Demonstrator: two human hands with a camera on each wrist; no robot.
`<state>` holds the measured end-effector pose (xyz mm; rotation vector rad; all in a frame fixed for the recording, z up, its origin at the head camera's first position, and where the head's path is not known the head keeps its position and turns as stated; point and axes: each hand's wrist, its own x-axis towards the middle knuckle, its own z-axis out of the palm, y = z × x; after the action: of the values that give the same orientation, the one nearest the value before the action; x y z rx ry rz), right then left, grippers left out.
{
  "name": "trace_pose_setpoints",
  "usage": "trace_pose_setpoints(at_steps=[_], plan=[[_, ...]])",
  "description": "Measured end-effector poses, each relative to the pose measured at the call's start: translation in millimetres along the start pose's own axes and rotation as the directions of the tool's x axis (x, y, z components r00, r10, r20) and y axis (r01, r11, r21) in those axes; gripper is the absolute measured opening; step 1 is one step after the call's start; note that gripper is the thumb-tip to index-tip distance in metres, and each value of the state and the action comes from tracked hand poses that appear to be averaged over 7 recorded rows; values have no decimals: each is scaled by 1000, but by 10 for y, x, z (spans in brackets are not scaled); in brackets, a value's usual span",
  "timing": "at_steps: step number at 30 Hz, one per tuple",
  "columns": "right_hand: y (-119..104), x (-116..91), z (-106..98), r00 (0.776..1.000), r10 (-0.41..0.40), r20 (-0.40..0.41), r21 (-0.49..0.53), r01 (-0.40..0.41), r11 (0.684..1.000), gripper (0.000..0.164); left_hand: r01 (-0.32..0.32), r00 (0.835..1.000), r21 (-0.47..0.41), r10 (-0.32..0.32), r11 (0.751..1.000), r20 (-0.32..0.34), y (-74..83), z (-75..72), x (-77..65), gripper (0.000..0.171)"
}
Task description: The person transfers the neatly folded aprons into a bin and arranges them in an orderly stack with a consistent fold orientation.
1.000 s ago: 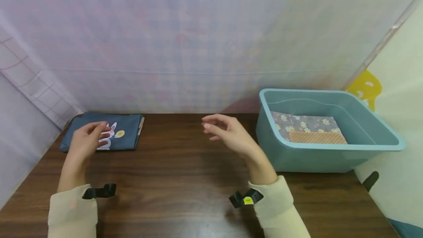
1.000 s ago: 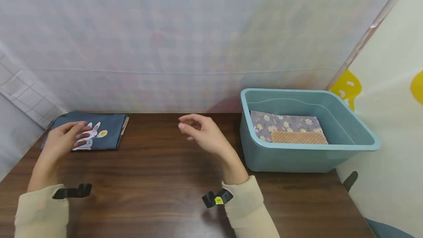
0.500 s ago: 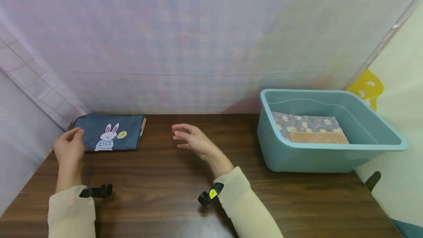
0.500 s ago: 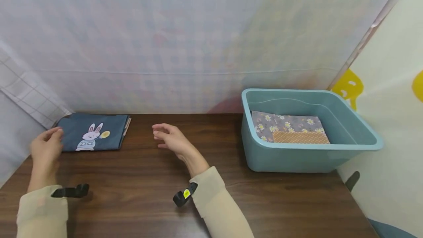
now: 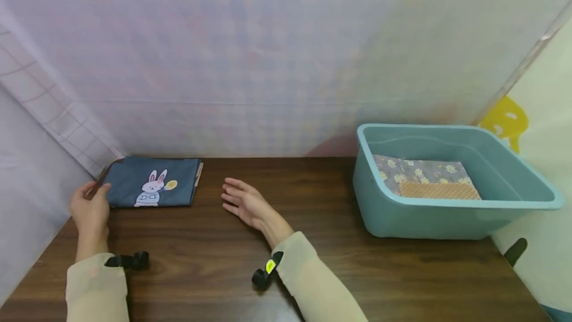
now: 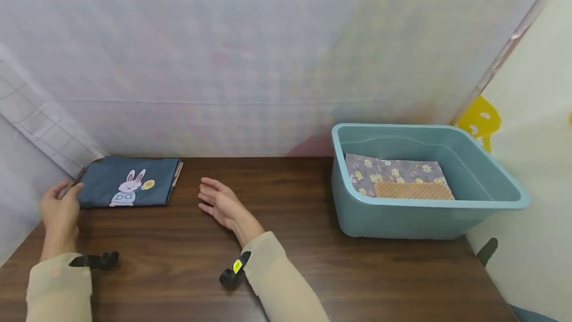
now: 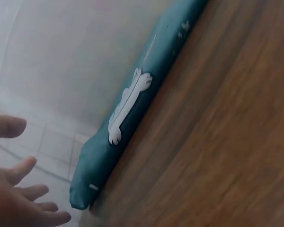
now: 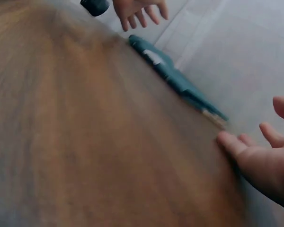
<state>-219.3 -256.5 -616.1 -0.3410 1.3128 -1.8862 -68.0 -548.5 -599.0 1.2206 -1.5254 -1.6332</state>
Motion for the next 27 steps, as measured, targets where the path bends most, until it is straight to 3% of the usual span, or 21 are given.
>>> trace_pose_setpoints(at_steps=[4, 9, 13, 19, 27], plan=[[63, 50, 5, 1000, 5, 19, 97, -6, 995, 52, -32, 999, 144, 31, 989, 10, -49, 13, 70, 65], [128, 137, 124, 994, 4, 107, 146, -20, 989, 54, -13, 1000, 113, 16, 993, -27, -117, 1, 106, 65], [209, 202, 241, 990, 7, 140, 124, -24, 992, 55, -24, 999, 137, 21, 990, 25, -159, -1, 95, 68], [265, 223, 397, 985, 41, 169, 76, -54, 996, 55, -1, 999, 141, -4, 990, 35, -167, -5, 73, 70], [277, 242, 444, 978, 51, 203, -5, -51, 999, 54, -13, 997, 246, -5, 969, 75, -137, -76, 85, 71]])
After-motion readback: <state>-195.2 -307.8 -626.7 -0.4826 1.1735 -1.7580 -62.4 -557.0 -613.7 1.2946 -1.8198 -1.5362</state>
